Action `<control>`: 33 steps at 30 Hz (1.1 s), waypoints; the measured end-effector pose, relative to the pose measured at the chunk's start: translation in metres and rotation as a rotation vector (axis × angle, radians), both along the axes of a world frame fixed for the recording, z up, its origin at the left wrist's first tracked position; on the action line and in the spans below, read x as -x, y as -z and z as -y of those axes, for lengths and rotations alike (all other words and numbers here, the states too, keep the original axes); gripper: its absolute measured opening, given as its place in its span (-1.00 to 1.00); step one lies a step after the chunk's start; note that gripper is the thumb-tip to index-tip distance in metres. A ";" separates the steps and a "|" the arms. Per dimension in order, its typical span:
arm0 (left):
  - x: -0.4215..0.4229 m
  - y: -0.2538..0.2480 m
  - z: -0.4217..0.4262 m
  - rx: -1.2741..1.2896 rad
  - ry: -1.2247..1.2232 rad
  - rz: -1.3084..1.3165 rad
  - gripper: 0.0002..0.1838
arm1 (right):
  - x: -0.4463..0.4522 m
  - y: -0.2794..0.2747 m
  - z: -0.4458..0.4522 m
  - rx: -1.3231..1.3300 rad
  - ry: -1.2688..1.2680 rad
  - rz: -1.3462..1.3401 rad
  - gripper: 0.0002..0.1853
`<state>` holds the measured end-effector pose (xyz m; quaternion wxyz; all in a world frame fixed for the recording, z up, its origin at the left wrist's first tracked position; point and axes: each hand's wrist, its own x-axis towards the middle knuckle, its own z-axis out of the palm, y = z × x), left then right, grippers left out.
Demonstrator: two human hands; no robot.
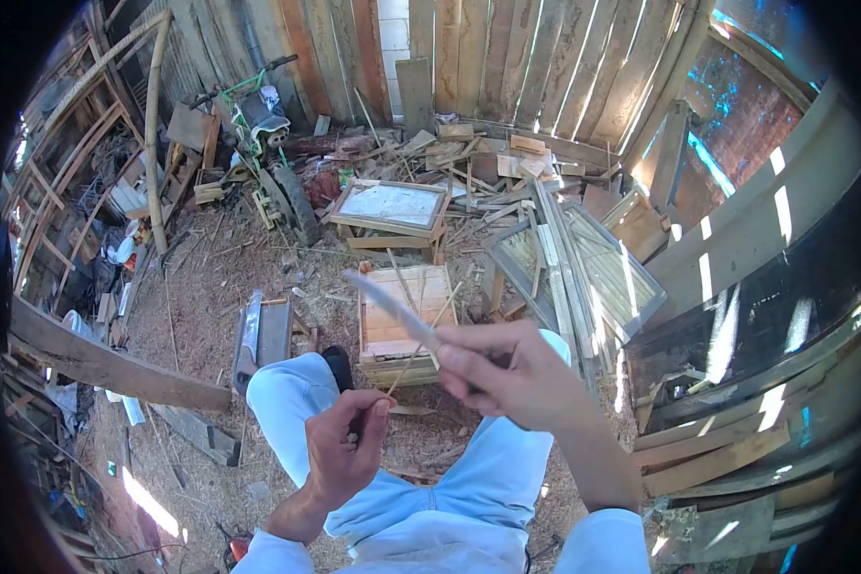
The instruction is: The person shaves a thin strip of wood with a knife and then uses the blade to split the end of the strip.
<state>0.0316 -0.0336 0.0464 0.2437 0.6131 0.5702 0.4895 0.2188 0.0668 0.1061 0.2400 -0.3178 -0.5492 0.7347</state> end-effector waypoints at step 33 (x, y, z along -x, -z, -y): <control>0.003 0.003 -0.003 0.163 0.135 0.435 -0.91 | 0.008 0.002 0.013 0.091 -0.080 -0.004 -0.62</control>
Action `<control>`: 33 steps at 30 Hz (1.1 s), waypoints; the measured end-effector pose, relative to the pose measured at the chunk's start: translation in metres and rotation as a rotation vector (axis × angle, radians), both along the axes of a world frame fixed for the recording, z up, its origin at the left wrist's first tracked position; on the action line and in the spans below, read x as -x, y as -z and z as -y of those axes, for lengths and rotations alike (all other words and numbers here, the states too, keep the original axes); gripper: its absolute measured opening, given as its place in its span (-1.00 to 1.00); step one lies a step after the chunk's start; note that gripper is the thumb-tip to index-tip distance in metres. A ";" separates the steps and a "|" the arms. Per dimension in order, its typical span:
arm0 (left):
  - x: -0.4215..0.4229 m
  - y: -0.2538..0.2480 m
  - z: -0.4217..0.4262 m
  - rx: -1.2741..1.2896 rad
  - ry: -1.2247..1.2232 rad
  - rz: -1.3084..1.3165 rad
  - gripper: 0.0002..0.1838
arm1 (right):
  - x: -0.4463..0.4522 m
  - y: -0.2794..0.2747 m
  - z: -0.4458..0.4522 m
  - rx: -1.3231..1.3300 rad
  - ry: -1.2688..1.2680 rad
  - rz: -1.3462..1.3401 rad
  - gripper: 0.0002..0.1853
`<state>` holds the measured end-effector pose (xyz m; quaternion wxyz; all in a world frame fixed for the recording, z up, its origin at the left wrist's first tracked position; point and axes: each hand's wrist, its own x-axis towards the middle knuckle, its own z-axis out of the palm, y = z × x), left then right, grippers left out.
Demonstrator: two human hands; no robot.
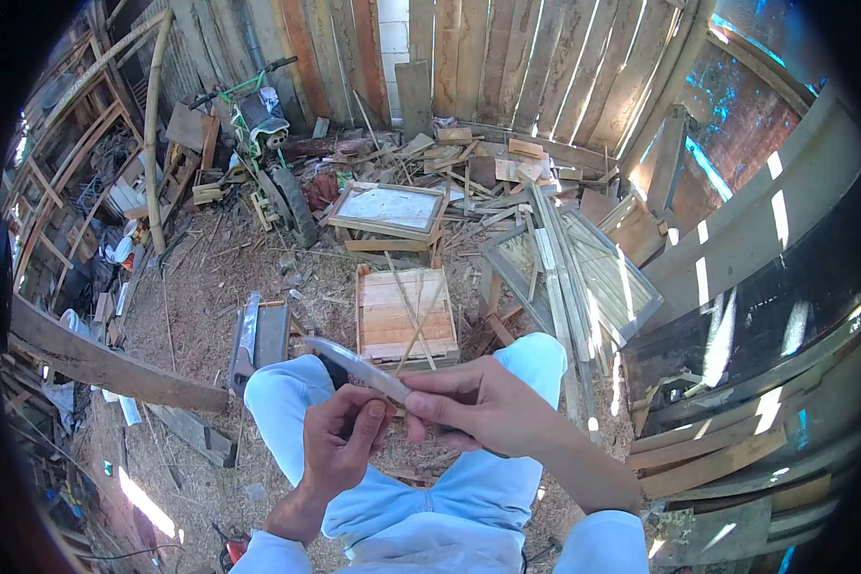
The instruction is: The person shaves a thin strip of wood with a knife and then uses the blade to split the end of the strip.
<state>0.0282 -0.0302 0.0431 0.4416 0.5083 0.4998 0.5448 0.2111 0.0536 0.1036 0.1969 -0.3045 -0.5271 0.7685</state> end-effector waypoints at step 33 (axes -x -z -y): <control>-0.008 -0.007 -0.004 -0.239 -0.191 -0.463 -0.91 | 0.006 0.016 0.007 0.025 -0.030 -0.046 -0.66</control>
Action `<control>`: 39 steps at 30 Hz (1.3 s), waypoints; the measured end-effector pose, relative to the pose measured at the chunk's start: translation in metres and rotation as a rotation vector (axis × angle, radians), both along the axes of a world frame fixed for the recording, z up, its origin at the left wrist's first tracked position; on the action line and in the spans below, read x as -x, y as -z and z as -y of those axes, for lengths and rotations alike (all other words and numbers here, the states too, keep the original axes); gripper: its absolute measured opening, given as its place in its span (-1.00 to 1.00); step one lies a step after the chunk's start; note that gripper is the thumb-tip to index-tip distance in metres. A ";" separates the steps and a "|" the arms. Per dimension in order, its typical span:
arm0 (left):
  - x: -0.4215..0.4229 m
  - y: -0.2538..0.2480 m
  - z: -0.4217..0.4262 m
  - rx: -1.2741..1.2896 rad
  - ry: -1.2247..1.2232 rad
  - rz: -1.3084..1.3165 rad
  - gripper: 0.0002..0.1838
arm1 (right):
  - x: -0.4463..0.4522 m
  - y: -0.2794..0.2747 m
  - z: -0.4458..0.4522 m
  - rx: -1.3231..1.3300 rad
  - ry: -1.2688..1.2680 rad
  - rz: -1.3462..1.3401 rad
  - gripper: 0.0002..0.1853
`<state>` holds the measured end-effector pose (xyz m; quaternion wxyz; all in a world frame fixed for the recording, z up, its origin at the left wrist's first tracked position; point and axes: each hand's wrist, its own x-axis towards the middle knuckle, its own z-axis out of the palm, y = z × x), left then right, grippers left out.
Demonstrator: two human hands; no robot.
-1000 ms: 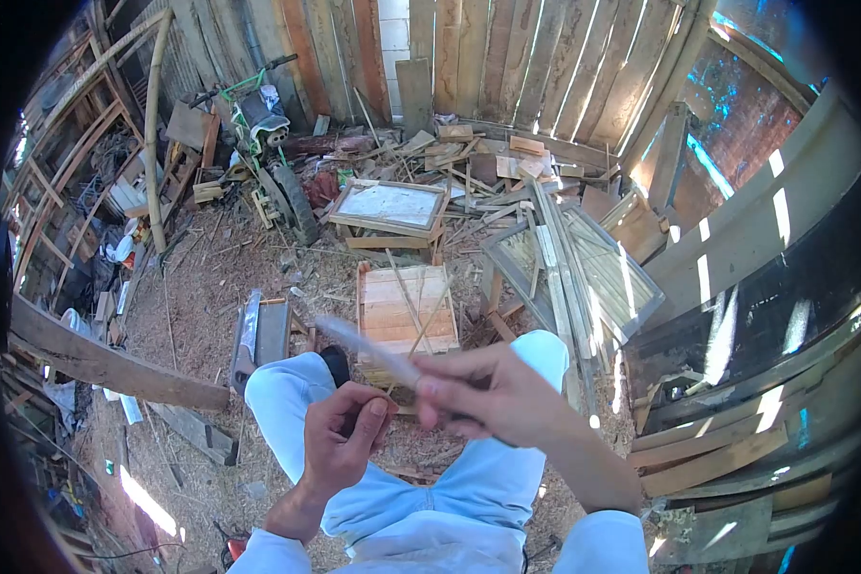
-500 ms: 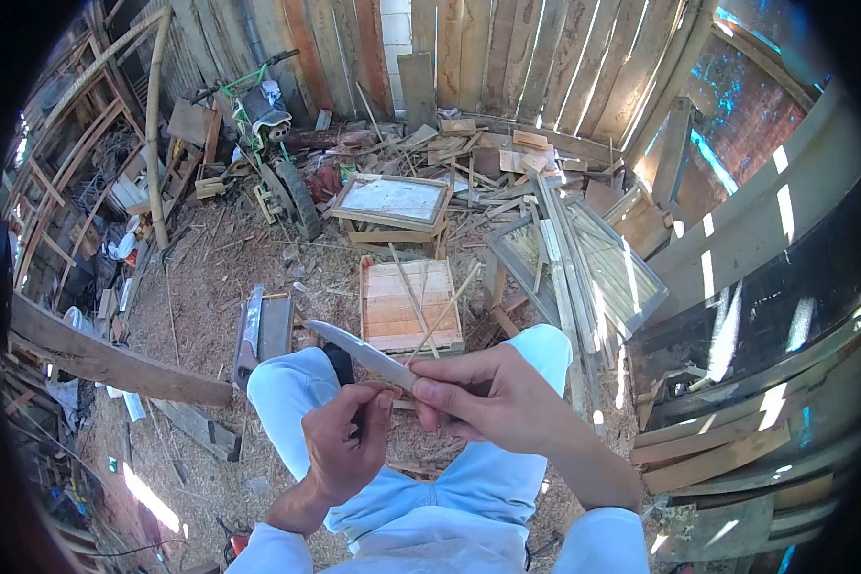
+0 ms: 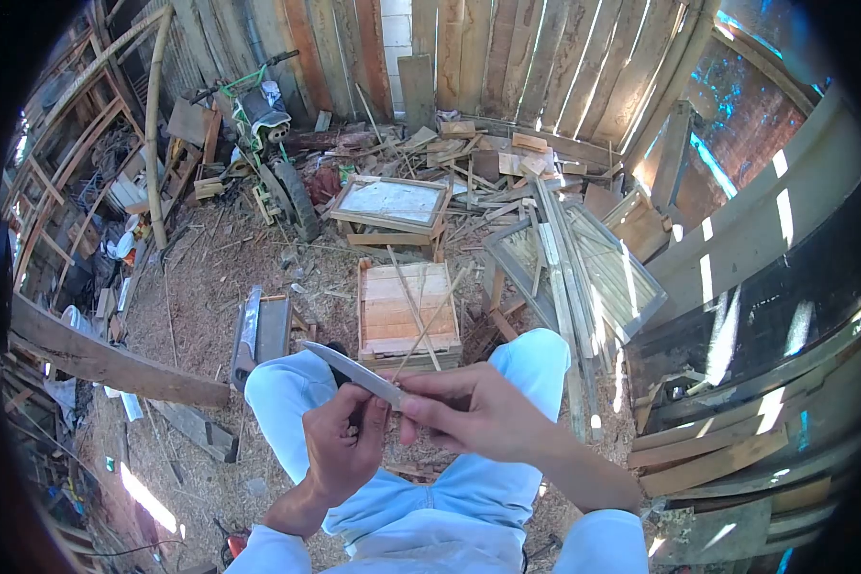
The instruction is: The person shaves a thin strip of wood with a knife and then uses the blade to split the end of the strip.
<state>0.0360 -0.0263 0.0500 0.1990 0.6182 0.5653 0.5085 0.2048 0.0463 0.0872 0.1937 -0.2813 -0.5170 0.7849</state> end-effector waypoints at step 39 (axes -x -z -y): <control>0.003 0.008 0.002 0.148 0.065 0.177 -0.92 | -0.011 -0.002 -0.012 -0.075 0.102 0.040 -0.69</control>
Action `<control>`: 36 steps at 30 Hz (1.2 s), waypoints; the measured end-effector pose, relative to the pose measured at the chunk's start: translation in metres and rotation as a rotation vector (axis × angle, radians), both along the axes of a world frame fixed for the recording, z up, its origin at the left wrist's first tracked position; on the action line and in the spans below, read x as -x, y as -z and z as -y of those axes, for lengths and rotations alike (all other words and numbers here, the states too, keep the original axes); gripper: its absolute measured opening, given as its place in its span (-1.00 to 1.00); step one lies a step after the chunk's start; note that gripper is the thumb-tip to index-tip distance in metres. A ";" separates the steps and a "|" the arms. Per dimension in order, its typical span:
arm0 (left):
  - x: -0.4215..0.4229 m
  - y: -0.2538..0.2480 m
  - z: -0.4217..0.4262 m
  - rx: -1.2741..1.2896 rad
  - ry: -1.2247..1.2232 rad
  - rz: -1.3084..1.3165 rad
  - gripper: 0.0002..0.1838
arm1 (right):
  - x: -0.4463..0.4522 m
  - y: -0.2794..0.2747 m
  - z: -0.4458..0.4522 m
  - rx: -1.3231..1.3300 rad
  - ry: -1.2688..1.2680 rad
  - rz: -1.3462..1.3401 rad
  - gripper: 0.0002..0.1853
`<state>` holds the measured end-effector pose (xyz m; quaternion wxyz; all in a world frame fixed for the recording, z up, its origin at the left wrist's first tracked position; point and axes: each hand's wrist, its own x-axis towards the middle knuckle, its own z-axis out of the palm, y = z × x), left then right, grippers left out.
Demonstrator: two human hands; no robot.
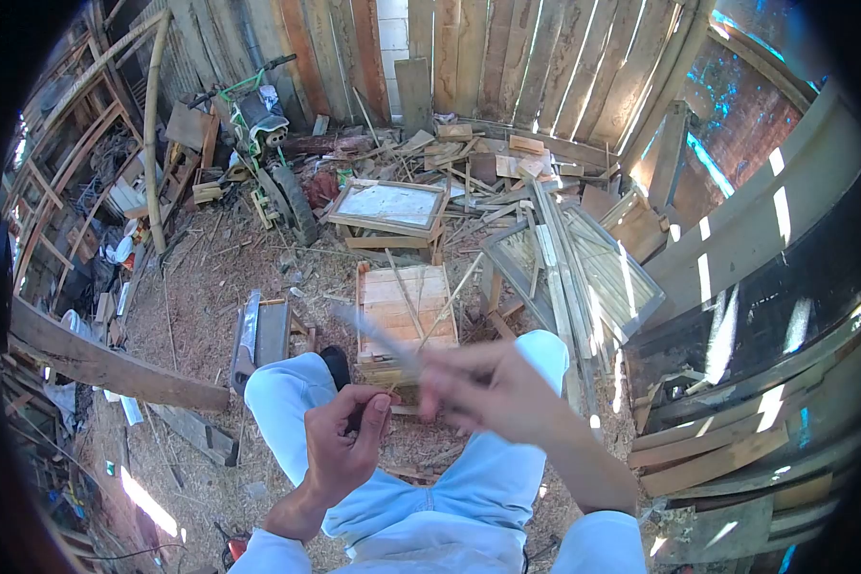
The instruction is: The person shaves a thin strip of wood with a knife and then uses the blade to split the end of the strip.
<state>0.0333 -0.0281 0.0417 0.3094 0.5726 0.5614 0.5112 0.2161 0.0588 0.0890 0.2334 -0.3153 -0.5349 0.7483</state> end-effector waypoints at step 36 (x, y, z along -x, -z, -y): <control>0.003 0.002 -0.002 0.134 0.121 0.225 -0.86 | -0.009 -0.013 -0.009 -0.087 0.009 0.043 -0.66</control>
